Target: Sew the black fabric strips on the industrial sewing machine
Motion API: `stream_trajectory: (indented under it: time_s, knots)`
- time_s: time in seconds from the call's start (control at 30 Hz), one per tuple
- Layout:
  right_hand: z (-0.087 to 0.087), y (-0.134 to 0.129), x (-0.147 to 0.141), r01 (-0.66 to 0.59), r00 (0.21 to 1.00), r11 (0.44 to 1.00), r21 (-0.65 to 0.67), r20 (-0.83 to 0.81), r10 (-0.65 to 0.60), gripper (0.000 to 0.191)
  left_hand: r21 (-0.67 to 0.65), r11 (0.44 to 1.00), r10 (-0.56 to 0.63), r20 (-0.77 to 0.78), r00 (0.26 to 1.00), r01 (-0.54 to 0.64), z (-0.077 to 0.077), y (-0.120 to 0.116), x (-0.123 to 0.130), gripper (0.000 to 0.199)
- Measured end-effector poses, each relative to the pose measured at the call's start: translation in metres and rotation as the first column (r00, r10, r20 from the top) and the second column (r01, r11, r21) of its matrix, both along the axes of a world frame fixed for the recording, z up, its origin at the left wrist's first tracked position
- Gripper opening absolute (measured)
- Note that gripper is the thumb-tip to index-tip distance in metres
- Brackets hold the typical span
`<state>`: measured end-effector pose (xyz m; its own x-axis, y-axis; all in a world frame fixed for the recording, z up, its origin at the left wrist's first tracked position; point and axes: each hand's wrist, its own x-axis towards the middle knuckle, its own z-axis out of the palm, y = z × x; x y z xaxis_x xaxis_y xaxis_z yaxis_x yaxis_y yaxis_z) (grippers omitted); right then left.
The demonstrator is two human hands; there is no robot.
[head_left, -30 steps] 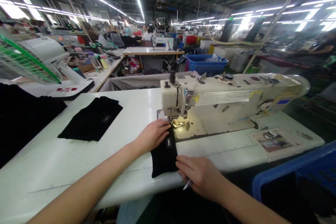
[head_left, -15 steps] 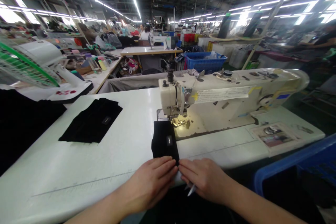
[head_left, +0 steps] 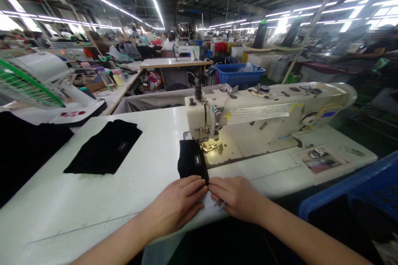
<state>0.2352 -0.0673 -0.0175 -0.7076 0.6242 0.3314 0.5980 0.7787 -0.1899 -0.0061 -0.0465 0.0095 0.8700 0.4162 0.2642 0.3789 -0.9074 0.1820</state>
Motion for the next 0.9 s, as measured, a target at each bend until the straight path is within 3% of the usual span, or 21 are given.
stream_trajectory:
  time_s: [0.43,0.9]
  knots:
    - [-0.005,0.032,0.000,0.032,0.999,0.999,0.020,0.020,-0.032,0.020,0.019,1.000,0.017,-0.018,1.000,-0.016,-0.006,0.032,-0.003,0.033]
    - [0.001,0.059,-0.006,0.159,0.982,0.987,-0.032,0.108,-0.155,0.022,0.028,0.998,0.055,-0.021,0.998,-0.055,-0.008,0.063,-0.005,0.032]
